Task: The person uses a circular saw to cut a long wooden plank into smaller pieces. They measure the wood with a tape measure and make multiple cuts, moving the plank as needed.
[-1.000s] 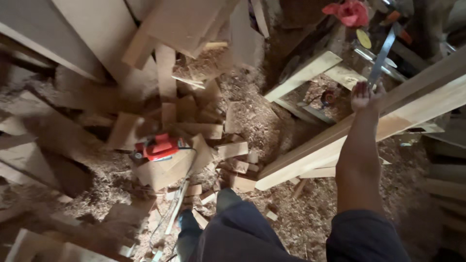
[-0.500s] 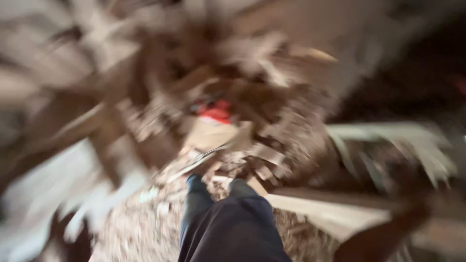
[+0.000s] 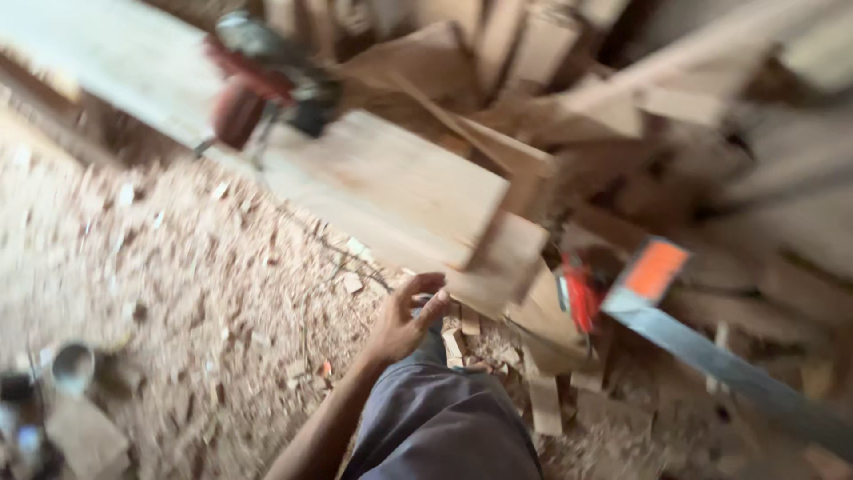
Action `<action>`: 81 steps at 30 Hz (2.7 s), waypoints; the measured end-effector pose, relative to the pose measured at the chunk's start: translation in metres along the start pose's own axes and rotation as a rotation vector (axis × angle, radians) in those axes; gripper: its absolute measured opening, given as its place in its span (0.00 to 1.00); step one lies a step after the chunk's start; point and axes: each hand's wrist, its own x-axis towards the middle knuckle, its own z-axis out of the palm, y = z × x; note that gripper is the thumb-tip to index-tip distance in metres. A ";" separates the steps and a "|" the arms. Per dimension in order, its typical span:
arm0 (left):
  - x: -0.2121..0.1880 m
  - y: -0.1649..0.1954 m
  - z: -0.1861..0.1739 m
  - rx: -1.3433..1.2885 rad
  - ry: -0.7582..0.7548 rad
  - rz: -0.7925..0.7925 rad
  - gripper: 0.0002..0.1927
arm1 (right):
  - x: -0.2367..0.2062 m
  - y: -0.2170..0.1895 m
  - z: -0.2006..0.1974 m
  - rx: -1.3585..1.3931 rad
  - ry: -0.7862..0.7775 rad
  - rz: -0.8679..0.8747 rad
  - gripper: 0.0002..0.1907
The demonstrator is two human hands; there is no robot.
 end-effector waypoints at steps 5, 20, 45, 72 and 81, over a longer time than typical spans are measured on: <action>0.036 -0.020 -0.069 -0.824 -0.105 0.115 0.30 | -0.102 -0.065 0.243 0.179 -0.815 0.104 0.16; 0.095 -0.114 -0.190 -1.059 0.658 -0.135 0.10 | -0.440 -0.148 0.650 -0.398 -1.585 -0.606 0.12; 0.115 -0.116 -0.239 -1.131 0.600 -0.244 0.14 | -0.445 -0.143 0.657 -0.336 -1.646 -0.492 0.11; 0.019 -0.077 -0.185 -0.660 0.197 -0.014 0.19 | -0.377 -0.220 0.419 -0.287 -1.477 -1.307 0.15; 0.016 -0.012 -0.002 -0.398 -0.354 0.053 0.23 | -0.225 -0.122 0.100 -0.432 -0.831 -0.042 0.18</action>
